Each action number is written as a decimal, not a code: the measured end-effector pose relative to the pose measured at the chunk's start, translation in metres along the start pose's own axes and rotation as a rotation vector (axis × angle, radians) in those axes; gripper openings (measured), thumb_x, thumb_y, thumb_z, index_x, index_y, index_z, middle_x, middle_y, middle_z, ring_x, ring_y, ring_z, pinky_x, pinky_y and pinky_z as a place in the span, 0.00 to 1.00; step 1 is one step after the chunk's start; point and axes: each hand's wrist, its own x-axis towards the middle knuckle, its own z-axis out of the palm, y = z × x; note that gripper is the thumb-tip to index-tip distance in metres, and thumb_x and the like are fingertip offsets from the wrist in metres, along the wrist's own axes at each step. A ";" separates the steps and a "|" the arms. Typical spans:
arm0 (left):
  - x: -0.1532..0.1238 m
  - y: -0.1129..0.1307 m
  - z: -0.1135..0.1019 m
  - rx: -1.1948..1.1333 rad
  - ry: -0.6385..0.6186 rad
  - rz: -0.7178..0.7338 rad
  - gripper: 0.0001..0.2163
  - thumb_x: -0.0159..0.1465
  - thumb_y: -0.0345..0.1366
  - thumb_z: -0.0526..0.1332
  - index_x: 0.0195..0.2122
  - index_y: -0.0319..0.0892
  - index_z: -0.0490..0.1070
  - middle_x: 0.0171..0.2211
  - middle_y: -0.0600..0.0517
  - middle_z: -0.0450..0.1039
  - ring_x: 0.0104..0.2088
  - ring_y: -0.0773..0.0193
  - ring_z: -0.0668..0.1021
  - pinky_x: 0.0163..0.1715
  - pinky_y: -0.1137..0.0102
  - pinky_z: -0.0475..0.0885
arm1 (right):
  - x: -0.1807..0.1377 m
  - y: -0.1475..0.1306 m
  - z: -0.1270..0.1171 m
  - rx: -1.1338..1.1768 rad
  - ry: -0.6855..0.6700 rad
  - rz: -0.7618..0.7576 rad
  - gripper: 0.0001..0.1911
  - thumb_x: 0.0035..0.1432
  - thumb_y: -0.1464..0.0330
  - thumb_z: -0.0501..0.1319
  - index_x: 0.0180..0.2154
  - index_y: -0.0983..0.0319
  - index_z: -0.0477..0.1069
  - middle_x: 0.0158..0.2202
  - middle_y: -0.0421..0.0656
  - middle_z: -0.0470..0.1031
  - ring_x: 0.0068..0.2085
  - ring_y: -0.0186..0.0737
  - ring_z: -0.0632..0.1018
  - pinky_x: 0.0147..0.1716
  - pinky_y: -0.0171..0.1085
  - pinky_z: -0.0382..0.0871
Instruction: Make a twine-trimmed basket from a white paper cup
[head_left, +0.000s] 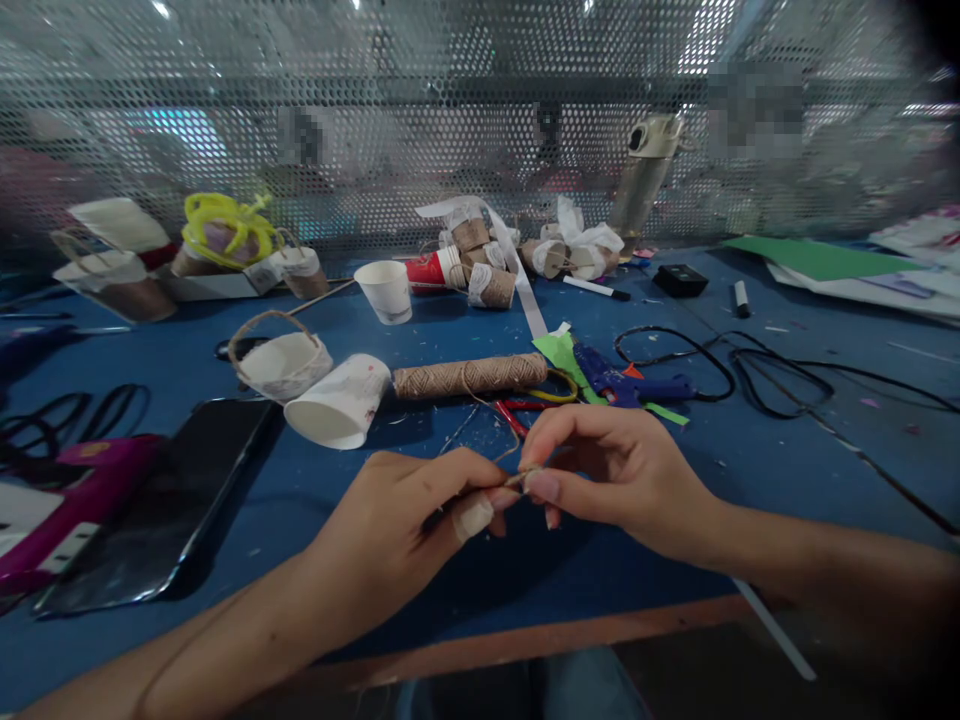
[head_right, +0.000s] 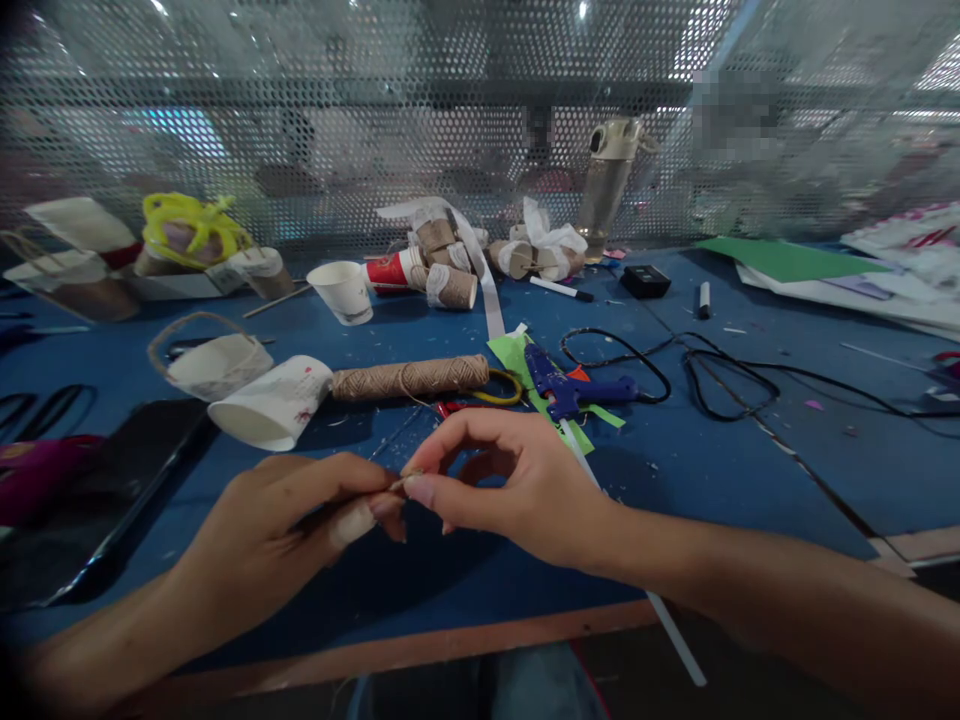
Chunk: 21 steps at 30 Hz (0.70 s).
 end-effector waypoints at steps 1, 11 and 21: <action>0.000 0.000 0.000 0.030 0.007 0.017 0.04 0.71 0.33 0.60 0.38 0.44 0.72 0.27 0.59 0.81 0.23 0.70 0.81 0.25 0.77 0.68 | 0.000 0.000 0.000 0.007 -0.004 -0.002 0.08 0.56 0.68 0.72 0.35 0.63 0.76 0.32 0.40 0.77 0.27 0.29 0.77 0.26 0.30 0.75; 0.001 0.003 0.003 0.167 0.119 0.126 0.07 0.73 0.33 0.56 0.39 0.44 0.71 0.28 0.60 0.82 0.23 0.70 0.82 0.25 0.77 0.70 | -0.003 0.000 0.003 -0.050 0.015 -0.054 0.05 0.59 0.69 0.69 0.36 0.63 0.75 0.32 0.39 0.76 0.29 0.29 0.76 0.28 0.28 0.74; -0.002 0.001 0.006 0.337 0.160 0.158 0.11 0.76 0.39 0.52 0.40 0.44 0.72 0.27 0.58 0.83 0.21 0.67 0.81 0.22 0.72 0.69 | -0.001 -0.003 0.005 -0.094 0.044 -0.083 0.04 0.58 0.72 0.68 0.35 0.62 0.74 0.31 0.37 0.75 0.27 0.26 0.74 0.26 0.26 0.72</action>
